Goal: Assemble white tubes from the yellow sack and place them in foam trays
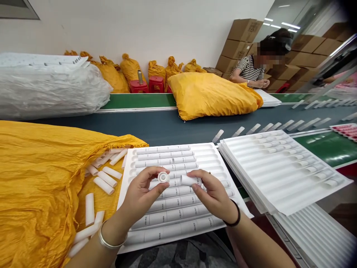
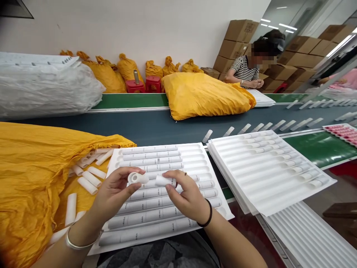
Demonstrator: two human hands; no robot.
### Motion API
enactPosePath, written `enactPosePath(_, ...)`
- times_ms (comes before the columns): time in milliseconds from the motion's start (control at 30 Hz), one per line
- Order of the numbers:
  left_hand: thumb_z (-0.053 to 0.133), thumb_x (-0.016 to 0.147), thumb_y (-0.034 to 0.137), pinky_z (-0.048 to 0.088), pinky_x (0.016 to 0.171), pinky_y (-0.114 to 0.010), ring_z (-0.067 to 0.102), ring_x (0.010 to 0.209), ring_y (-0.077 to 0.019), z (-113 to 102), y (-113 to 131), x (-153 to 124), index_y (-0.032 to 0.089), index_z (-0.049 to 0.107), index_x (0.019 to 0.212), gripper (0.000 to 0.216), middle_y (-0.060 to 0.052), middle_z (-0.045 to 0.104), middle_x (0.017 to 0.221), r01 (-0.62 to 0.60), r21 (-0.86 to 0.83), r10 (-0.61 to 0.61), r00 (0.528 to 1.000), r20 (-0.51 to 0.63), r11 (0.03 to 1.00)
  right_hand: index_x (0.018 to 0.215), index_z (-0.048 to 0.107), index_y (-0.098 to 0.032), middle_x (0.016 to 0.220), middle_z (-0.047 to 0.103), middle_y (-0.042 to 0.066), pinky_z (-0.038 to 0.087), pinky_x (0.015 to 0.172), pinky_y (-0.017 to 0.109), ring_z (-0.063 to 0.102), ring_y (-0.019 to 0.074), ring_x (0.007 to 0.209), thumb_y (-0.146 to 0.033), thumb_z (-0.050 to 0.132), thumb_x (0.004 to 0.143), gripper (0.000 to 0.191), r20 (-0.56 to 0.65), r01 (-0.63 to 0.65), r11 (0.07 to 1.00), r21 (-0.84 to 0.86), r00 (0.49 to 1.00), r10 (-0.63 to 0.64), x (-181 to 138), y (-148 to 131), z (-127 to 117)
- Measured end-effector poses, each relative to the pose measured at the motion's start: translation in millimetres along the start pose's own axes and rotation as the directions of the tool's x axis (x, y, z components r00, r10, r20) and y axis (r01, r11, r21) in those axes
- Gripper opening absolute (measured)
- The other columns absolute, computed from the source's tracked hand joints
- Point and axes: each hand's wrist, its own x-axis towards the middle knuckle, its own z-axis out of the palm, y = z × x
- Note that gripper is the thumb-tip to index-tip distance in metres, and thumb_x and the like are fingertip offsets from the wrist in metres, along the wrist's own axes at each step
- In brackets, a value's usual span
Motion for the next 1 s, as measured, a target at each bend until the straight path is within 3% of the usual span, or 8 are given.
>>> enactPosePath(200, 0.051, 0.091, 0.026, 0.05, 0.084, -0.028, 0.06, 0.097, -0.0159, -12, 7, 3, 0.027, 0.052, 0.126, 0.035, -0.004, 0.064, 0.106, -0.266, 0.357, 0.175, 0.947, 0.268, 0.895, 0.125, 0.05, -0.024, 0.11, 0.058, 0.008, 0.05, 0.089, 0.035, 0.056, 0.0182, 0.104, -0.012, 0.048, 0.09, 0.037, 0.15, 0.231, 0.972, -0.05, 0.963, -0.222, 21, -10, -9)
enactPosePath(400, 0.058, 0.086, 0.037, 0.051, 0.081, -0.028, 0.063, 0.096, -0.0182, -16, 9, 5, 0.024, 0.044, 0.133, 0.051, -0.005, 0.067, 0.107, -0.356, 0.484, 0.251, 0.93, 0.27, 0.8, 0.127, 0.049, -0.023, 0.112, 0.058, 0.009, 0.05, 0.09, 0.033, 0.056, 0.0172, 0.106, -0.01, 0.049, 0.089, 0.04, 0.219, 0.312, 0.944, -0.108, 0.934, -0.284, 27, -12, -8)
enactPosePath(533, 0.052, 0.089, 0.035, 0.051, 0.078, -0.028, 0.063, 0.092, -0.0182, -22, 7, 6, 0.021, 0.052, 0.123, 0.036, -0.006, 0.067, 0.103, -0.313, 0.548, 0.153, 0.936, 0.318, 0.776, 0.123, 0.051, -0.022, 0.108, 0.062, 0.008, 0.05, 0.086, 0.033, 0.059, 0.0178, 0.101, -0.017, 0.051, 0.09, 0.033, 0.139, 0.223, 0.966, -0.126, 0.969, -0.206, 25, -6, -1)
enactPosePath(667, 0.051, 0.09, 0.027, 0.05, 0.076, -0.031, 0.061, 0.085, -0.0187, -20, 3, 4, 0.016, 0.055, 0.115, 0.028, -0.008, 0.066, 0.093, -0.429, 0.63, 0.295, 0.903, 0.311, 0.648, 0.113, 0.059, -0.019, 0.079, 0.064, 0.004, 0.051, 0.065, 0.027, 0.059, 0.0134, 0.069, -0.031, 0.052, 0.091, 0.026, 0.133, -0.083, 0.996, -0.006, 0.988, 0.084, 24, 1, 8)
enactPosePath(767, 0.052, 0.089, 0.02, 0.05, 0.068, -0.033, 0.058, 0.076, -0.019, -17, 0, 3, 0.013, 0.051, 0.119, 0.031, -0.008, 0.065, 0.087, -0.542, 0.707, 0.446, 0.826, 0.346, 0.454, 0.107, 0.06, -0.016, 0.068, 0.06, 0.001, 0.048, 0.053, 0.024, 0.055, 0.0104, 0.056, -0.042, 0.05, 0.09, 0.033, 0.251, -0.393, 0.883, 0.256, 0.909, 0.332, 25, 4, 14)
enactPosePath(833, 0.052, 0.087, 0.015, 0.048, 0.063, -0.033, 0.056, 0.071, -0.0182, -16, -2, 3, 0.012, 0.05, 0.12, 0.033, -0.007, 0.064, 0.084, -0.591, 0.721, 0.49, 0.778, 0.392, 0.361, 0.104, 0.06, -0.014, 0.071, 0.061, 0.003, 0.048, 0.051, 0.023, 0.054, 0.0097, 0.054, -0.047, 0.05, 0.089, 0.038, 0.353, -0.513, 0.782, 0.353, 0.847, 0.397, 26, 5, 17)
enactPosePath(933, 0.054, 0.087, 0.016, 0.048, 0.06, -0.031, 0.055, 0.07, -0.0183, -18, -4, 1, 0.01, 0.05, 0.12, 0.034, -0.007, 0.063, 0.083, -0.611, 0.725, 0.478, 0.764, 0.433, 0.319, 0.109, 0.059, -0.012, 0.076, 0.063, 0.006, 0.051, 0.055, 0.027, 0.057, 0.0117, 0.059, -0.048, 0.044, 0.092, 0.043, 0.422, -0.507, 0.812, 0.289, 0.829, 0.367, 28, 5, 16)
enactPosePath(1000, 0.055, 0.087, 0.02, 0.048, 0.058, -0.031, 0.056, 0.069, -0.0185, -21, -6, 0, 0.008, 0.048, 0.124, 0.039, -0.007, 0.062, 0.08, -0.6, 0.731, 0.455, 0.777, 0.436, 0.325, 0.123, 0.051, -0.012, 0.1, 0.063, 0.012, 0.053, 0.071, 0.033, 0.061, 0.0176, 0.082, -0.047, 0.046, 0.091, 0.047, 0.389, -0.312, 0.942, 0.127, 0.889, 0.242, 29, 3, 12)
